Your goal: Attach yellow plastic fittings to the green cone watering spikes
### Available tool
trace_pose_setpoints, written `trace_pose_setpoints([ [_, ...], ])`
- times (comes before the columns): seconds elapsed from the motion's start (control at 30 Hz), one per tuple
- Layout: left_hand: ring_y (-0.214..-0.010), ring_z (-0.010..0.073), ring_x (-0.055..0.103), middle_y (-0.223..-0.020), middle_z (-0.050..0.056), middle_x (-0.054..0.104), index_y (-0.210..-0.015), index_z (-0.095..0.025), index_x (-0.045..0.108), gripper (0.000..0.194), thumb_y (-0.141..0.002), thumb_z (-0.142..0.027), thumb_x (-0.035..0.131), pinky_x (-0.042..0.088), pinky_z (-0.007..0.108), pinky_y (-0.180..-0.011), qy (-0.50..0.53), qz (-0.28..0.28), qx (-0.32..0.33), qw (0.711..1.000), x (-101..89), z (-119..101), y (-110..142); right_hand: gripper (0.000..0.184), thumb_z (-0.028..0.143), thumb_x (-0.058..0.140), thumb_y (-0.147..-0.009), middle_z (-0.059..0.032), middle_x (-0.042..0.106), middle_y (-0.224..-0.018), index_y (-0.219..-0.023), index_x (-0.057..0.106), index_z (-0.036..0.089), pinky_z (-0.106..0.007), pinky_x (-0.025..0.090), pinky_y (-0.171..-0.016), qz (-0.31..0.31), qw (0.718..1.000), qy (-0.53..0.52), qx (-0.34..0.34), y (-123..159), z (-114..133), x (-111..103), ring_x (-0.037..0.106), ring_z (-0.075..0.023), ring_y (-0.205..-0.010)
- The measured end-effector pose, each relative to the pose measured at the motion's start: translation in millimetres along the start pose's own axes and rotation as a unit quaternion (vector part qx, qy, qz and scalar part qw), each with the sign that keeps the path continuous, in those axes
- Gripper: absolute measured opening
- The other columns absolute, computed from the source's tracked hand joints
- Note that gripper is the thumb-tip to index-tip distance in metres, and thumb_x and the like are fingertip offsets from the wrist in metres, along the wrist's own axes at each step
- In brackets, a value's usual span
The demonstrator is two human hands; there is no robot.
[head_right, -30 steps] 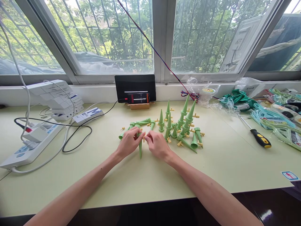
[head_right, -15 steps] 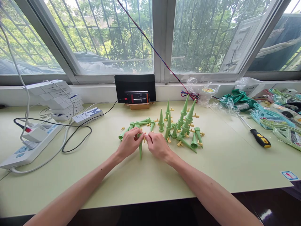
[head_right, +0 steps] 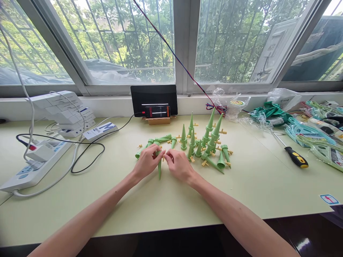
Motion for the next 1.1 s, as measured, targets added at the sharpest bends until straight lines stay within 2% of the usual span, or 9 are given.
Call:
trace_pose_setpoints([
  [0.13, -0.060, 0.0134, 0.047, -0.075, 0.001, 0.054, -0.069, -0.019, 0.051, 0.028, -0.092, -0.035, 0.051, 0.039, 0.028, -0.057, 0.008, -0.009, -0.009, 1.000, -1.9, 1.1, -0.1, 0.018, 0.028, 0.049, -0.095, -0.0018, 0.064, -0.071, -0.091, 0.062, 0.017, -0.026, 0.040, -0.059, 0.000, 1.000, -0.018, 0.002, 0.4, 1.7, -0.4, 0.051, -0.0135, -0.059],
  [0.5, -0.065, 0.0122, 0.055, -0.088, 0.004, 0.058, -0.085, -0.018, 0.059, 0.021, -0.085, -0.039, 0.060, 0.049, 0.025, -0.053, 0.116, 0.029, -0.057, 0.991, 4.3, 8.6, -1.8, 0.020, 0.029, 0.047, -0.096, -0.0020, 0.062, -0.072, -0.086, 0.060, 0.017, -0.026, 0.039, -0.057, -0.038, 0.999, -0.013, 0.015, 0.1, -3.1, -8.6, 0.052, -0.0140, -0.061],
  [0.7, -0.064, 0.0131, 0.057, -0.084, 0.004, 0.059, -0.092, -0.019, 0.059, 0.026, -0.082, -0.043, 0.064, 0.048, 0.024, -0.048, 0.149, 0.052, -0.080, 0.984, 5.4, 8.3, -1.5, 0.019, 0.029, 0.047, -0.096, -0.0025, 0.063, -0.073, -0.087, 0.060, 0.018, -0.026, 0.039, -0.058, -0.043, 0.999, -0.014, 0.021, -0.7, -5.3, -10.9, 0.054, -0.0149, -0.062],
  [1.1, -0.069, 0.0126, 0.055, -0.094, 0.006, 0.058, -0.094, -0.019, 0.058, 0.023, -0.084, -0.040, 0.062, 0.055, 0.027, -0.059, 0.123, 0.040, -0.022, 0.991, 4.2, 1.9, -2.1, 0.019, 0.028, 0.046, -0.094, 0.0011, 0.054, -0.062, -0.079, 0.055, 0.019, -0.026, 0.034, -0.054, -0.046, 0.998, -0.007, 0.032, -0.6, -4.7, -13.8, 0.045, -0.0136, -0.053],
])
Point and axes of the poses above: each hand's wrist, its own y-axis away from the middle knuckle, its own x-axis out of the palm, z = x × y, the point moved 9 cm from there along -y, towards the middle knuckle
